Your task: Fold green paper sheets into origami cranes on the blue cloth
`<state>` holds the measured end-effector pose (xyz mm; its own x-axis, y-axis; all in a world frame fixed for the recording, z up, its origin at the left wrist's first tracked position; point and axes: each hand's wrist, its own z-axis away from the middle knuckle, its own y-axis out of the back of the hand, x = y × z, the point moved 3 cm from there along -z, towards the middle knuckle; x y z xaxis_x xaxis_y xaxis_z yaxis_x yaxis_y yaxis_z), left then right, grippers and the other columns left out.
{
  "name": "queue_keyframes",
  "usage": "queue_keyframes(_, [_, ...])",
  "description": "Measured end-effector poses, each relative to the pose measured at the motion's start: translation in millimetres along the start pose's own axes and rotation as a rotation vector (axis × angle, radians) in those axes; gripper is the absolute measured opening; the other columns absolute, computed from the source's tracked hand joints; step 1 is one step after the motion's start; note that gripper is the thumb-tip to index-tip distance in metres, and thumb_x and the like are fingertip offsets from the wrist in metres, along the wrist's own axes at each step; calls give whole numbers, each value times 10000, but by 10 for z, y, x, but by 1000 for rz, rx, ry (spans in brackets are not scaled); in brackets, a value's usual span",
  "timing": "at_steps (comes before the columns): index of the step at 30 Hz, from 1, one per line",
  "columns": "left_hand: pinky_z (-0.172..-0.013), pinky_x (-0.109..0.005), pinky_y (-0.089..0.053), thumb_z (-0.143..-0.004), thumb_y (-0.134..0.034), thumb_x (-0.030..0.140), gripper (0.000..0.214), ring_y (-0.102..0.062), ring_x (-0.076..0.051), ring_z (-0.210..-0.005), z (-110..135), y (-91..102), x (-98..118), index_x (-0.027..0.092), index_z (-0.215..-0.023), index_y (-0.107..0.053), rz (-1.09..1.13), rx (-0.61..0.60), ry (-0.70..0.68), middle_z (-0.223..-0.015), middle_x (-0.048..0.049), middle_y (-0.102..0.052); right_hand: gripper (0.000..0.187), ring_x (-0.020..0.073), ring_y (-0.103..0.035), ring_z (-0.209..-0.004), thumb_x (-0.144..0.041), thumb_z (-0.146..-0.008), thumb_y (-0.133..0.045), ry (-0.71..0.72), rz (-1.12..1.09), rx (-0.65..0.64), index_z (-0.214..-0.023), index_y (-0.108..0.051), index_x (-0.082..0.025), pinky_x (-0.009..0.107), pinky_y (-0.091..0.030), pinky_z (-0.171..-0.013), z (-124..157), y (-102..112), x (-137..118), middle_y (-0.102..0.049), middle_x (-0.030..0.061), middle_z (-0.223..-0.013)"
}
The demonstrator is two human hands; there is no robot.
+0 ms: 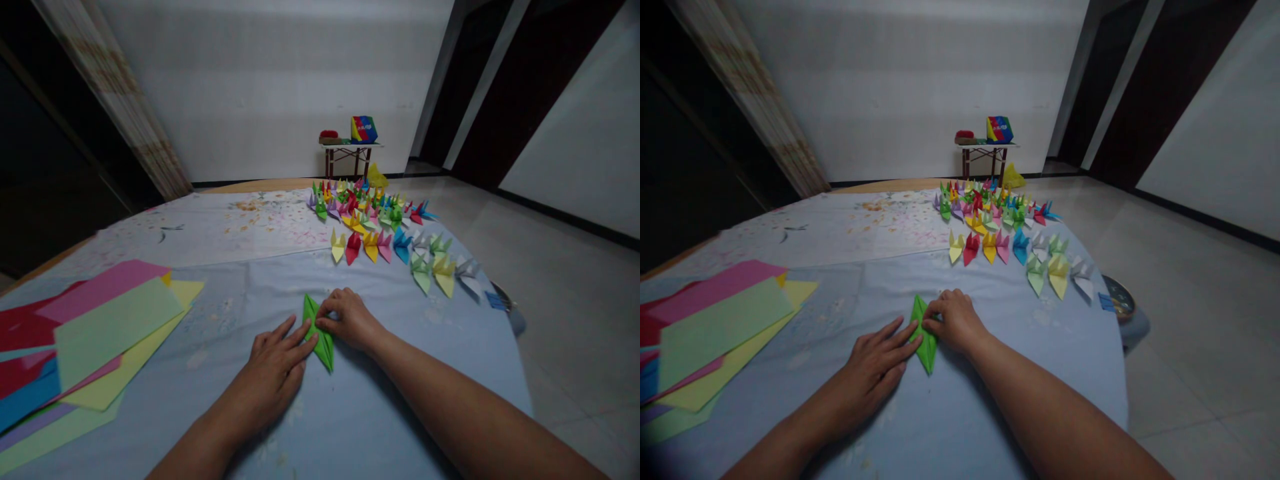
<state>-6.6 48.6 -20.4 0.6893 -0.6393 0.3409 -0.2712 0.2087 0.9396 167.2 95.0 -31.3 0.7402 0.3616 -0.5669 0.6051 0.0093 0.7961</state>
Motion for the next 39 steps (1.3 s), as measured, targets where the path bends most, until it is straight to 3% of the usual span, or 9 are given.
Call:
queue_keyframes(6, [-992,-482,-240,-818,-362,132,565,-176,-250,-1324,-9,5,6,364,-1327,-287,-20,-52,-16,-1426,32,-287,70,175,-456,-835,-287,-718,-661,-7,3,8,-777,-671,-250,292,-308,-743,0,-6,0,-559,24,-815])
queue_keyframes(16, [-990,-442,-261,-813,-358,131,587,-197,-228,-1320,0,-18,35,329,-1355,-249,-51,1,-11,-1425,24,-299,85,173,-464,-838,-299,-735,-641,-9,3,4,-783,-676,-239,292,-320,-750,9,20,-20,-570,29,-818])
queue_keyframes(27, [-1005,-419,-256,-828,-351,171,524,-226,-224,-1304,5,-3,80,265,-1341,-312,-206,-39,2,-1434,11,-288,221,177,-465,-894,-282,-751,-606,94,-5,-160,-961,-671,-273,315,-337,-819,62,129,8,-549,37,-915])
queue_keyframes(33, [-1015,-449,-233,-798,-374,160,557,-280,-242,-1271,-5,-34,111,257,-1343,-314,-255,-62,19,-1401,-9,-357,242,188,-449,-911,-340,-726,-650,95,-3,-155,-958,-662,-274,330,-329,-817,69,126,7,-537,40,-929])
queue_keyframes(39, [-1028,-437,-228,-849,-324,211,528,-247,-219,-1298,36,-29,160,241,-1369,-244,-223,-71,-4,-1435,-34,-288,251,191,-436,-912,-380,-736,-641,108,23,-144,-961,-647,-269,328,-320,-794,70,106,7,-531,45,-930])
